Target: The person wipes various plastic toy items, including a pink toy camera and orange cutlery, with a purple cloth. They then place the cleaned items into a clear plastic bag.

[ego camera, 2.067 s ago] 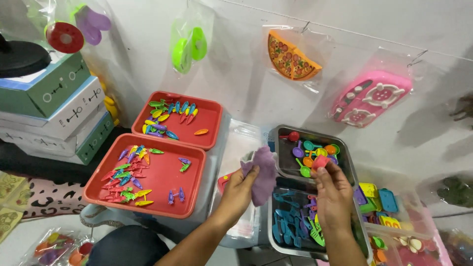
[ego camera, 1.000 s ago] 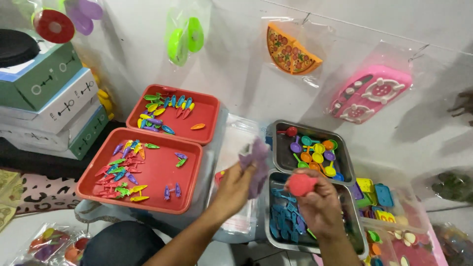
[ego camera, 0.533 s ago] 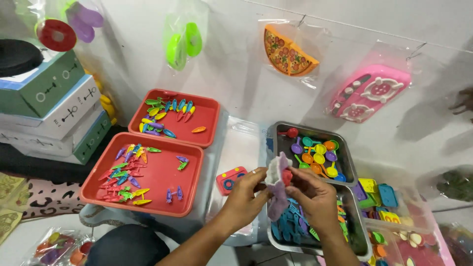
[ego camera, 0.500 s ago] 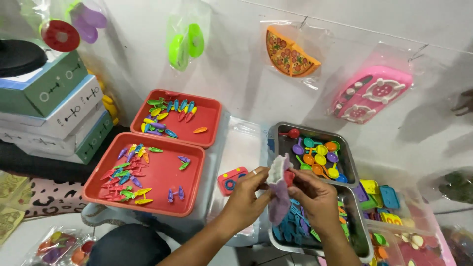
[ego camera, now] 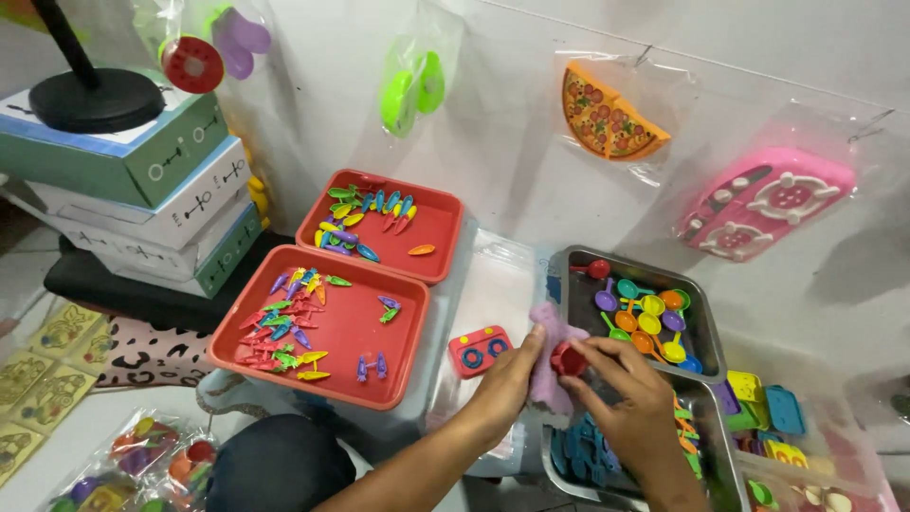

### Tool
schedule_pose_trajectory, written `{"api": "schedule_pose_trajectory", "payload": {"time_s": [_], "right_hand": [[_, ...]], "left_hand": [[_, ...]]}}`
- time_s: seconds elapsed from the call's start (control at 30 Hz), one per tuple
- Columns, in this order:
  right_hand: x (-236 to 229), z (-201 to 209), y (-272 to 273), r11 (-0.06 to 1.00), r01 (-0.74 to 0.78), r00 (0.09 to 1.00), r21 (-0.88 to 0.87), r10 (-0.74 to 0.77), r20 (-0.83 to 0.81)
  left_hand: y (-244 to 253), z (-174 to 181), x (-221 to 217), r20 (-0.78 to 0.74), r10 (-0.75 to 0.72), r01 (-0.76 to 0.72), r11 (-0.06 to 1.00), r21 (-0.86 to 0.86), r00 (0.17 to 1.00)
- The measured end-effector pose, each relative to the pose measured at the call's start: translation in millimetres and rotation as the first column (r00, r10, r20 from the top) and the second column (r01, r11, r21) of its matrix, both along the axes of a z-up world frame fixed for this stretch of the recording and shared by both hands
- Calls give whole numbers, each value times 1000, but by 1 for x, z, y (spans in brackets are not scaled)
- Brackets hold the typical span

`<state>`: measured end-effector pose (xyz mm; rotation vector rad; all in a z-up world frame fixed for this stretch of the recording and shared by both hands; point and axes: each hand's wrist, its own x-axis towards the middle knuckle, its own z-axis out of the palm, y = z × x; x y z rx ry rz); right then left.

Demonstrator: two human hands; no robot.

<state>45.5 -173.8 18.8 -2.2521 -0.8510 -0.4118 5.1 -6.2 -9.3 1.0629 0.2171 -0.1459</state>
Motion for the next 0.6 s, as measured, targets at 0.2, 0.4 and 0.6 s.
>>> {"api": "schedule_pose_trajectory", "payload": {"time_s": [0.2,0.4,0.6], "right_hand": [[-2,-1,5,1000,-9,1000,1,9,-22],[16,-5,10,990,112,985,-91,-122,-120],[53,-21,59,982,-32,991,-187,6,-136]], "left_hand": [[5,-9,6,36,92,-97,984,151,995],[66,35,11,-46,393,-394,919,-27,919],[120,45,9,25,591,-587,804,-101,806]]}}
